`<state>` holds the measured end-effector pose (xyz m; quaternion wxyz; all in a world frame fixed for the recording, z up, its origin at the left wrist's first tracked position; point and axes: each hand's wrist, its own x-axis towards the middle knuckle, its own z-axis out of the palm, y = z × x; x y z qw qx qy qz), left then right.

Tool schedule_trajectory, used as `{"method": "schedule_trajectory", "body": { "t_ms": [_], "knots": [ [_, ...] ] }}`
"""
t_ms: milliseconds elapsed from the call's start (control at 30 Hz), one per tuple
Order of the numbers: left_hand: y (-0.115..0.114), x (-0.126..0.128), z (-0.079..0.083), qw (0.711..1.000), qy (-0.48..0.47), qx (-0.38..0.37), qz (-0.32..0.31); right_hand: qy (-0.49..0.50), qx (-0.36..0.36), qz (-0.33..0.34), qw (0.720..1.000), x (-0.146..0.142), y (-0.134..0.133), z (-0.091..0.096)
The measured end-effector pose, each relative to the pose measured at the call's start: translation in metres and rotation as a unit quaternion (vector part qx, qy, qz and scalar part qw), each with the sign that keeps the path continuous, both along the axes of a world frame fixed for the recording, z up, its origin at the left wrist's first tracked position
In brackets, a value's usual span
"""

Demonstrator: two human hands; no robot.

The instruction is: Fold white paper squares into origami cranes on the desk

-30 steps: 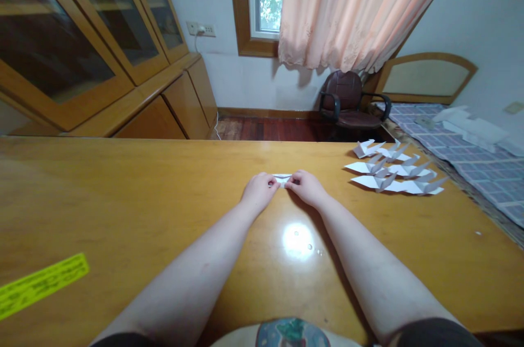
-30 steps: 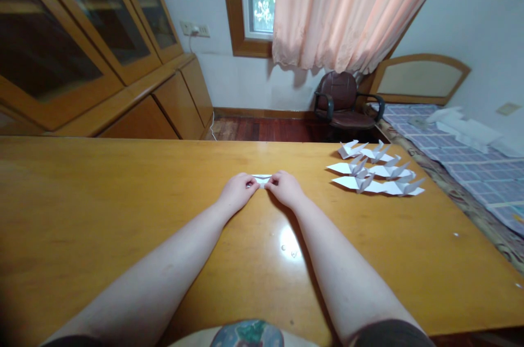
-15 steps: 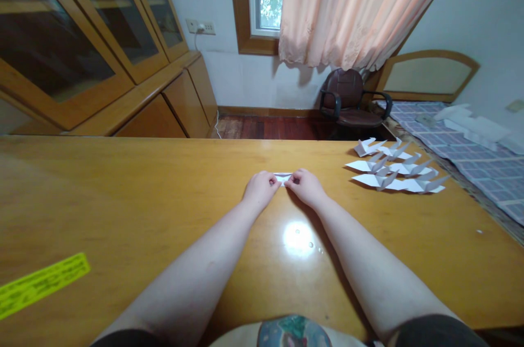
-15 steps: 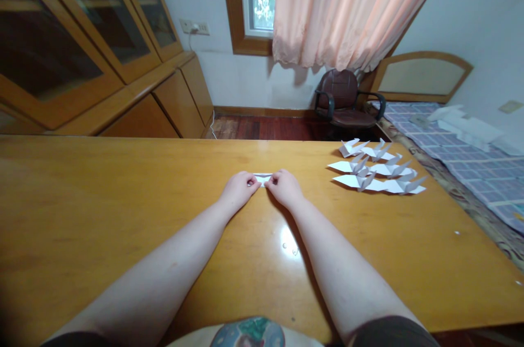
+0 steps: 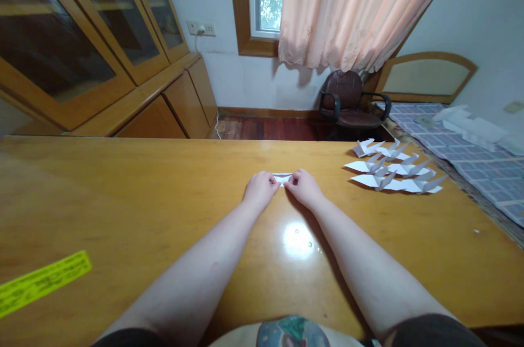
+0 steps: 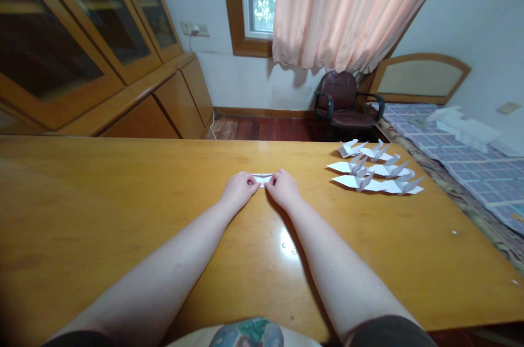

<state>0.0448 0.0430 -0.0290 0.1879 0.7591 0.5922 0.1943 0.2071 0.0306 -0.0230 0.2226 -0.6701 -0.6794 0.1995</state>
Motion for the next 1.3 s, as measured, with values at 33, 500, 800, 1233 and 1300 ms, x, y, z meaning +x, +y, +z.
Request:
{"method": "schedule_trajectory", "body": {
  "t_ms": [33,500,800,1233,1300],
  "knots": [
    [0.000,0.000,0.000,1.000,-0.001,0.002,0.000,-0.005,-0.002,-0.005,1.000,0.000,0.000,0.000],
    [-0.004,-0.003,0.002,0.999,-0.033,0.009,-0.030,-0.075,-0.023,-0.045,0.996,0.003,-0.001,0.006],
    [-0.022,-0.009,0.028,0.980,0.159,0.039,-0.113,-0.071,-0.021,-0.042,0.996,0.004,0.000,0.007],
    [-0.055,0.020,0.036,0.964,0.252,0.024,-0.086,-0.051,-0.016,-0.048,0.997,0.006,0.000,0.004],
    [-0.058,0.023,0.038,0.966,0.245,0.013,-0.080,-0.052,-0.017,-0.048,0.997,0.006,0.000,0.005]
  ]
}}
